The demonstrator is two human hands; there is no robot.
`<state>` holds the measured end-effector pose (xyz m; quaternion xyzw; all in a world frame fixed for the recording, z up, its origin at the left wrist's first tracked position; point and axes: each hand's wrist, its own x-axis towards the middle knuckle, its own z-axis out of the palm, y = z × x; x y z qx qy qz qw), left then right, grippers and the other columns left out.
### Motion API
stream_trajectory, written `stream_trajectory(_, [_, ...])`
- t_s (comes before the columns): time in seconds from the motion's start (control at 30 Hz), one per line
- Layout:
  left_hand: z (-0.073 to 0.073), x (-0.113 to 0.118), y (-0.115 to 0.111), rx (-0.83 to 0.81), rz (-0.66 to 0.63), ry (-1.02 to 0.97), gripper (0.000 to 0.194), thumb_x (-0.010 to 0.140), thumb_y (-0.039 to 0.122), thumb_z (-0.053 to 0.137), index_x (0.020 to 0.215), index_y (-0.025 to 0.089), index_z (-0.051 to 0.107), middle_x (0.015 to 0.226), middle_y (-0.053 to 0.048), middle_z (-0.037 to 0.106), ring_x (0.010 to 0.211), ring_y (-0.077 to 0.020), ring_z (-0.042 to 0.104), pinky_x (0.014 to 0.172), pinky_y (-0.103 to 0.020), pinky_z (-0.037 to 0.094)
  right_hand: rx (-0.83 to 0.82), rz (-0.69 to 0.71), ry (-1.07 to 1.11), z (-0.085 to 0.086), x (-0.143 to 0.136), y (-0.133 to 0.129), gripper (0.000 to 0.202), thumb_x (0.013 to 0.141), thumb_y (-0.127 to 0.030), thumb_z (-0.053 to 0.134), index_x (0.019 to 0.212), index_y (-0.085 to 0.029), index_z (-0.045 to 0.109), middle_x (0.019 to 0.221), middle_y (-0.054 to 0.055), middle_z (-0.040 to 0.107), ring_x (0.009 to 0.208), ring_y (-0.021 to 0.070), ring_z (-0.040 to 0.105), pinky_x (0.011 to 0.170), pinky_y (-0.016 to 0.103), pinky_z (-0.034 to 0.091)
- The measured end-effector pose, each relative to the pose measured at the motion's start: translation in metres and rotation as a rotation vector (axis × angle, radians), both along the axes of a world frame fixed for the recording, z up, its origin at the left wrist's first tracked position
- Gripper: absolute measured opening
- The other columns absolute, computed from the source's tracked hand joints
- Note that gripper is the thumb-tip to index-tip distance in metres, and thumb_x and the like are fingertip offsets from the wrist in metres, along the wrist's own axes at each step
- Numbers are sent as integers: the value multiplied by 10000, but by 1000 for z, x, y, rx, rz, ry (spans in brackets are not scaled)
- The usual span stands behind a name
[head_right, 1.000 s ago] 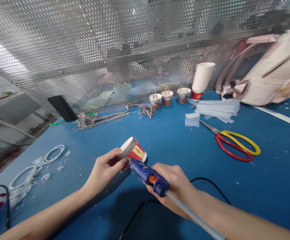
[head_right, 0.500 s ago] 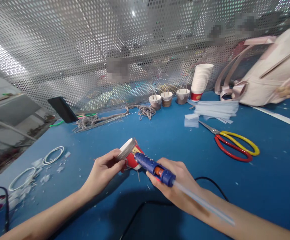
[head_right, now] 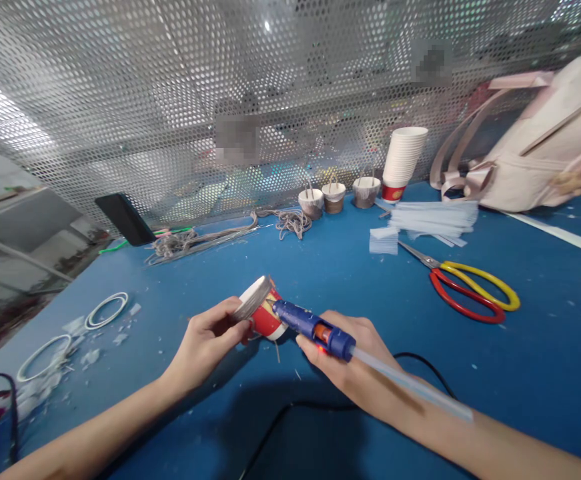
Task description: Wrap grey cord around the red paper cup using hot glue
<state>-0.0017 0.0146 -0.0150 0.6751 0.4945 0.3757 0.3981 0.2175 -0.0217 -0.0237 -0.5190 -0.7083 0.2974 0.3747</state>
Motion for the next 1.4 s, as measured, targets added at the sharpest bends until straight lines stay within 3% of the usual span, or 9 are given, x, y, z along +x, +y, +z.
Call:
stream_trajectory(0.4, [0, 6, -1, -12, 8, -19, 117, 733, 225, 580, 654, 147, 618, 642, 5, 557, 555, -98, 476, 517, -200, 405, 76, 189, 40, -10, -3, -6, 172, 851, -282, 539, 699, -203, 527, 568, -48, 530, 465, 79, 474, 457, 192, 370])
stream_trajectory(0.57, [2, 6, -1, -5, 7, -26, 106, 725, 221, 581, 662, 147, 623, 645, 4, 562, 555, -101, 483, 525, -210, 402, 82, 196, 32, -9, -2, -7, 141, 853, -283, 540, 741, -200, 552, 601, -41, 550, 493, 80, 494, 491, 190, 391])
stream_trajectory(0.8, [2, 1, -1, -17, -1, -14, 90, 736, 206, 567, 702, 142, 620, 666, 6, 556, 561, -99, 485, 528, -213, 400, 20, -9, 19, -2, 1, 0, 264, 807, -326, 555, 592, -203, 463, 506, -60, 460, 440, 83, 399, 440, 207, 357])
stream_trajectory(1.13, [6, -8, -2, -32, -7, -43, 85, 737, 187, 552, 691, 136, 602, 662, 11, 546, 562, -94, 478, 543, -220, 393, -258, -179, 8, 13, 20, 21, 395, 796, -542, 475, 660, -210, 640, 507, -14, 562, 503, 151, 547, 485, 241, 415])
stream_trajectory(1.23, [6, -9, -2, -39, 9, -47, 74, 732, 179, 550, 693, 138, 599, 651, 16, 539, 554, -94, 481, 543, -223, 392, -208, -226, -68, 5, 27, 42, 379, 792, -538, 486, 781, -208, 672, 718, 27, 675, 682, 200, 621, 582, 268, 454])
stream_trajectory(1.4, [7, -6, -6, -51, 25, -52, 66, 707, 185, 555, 679, 140, 596, 632, 18, 526, 539, -94, 471, 522, -226, 380, -125, -209, -311, -18, 31, 70, 376, 822, -482, 444, 897, -198, 679, 877, 63, 689, 840, 249, 631, 738, 341, 469])
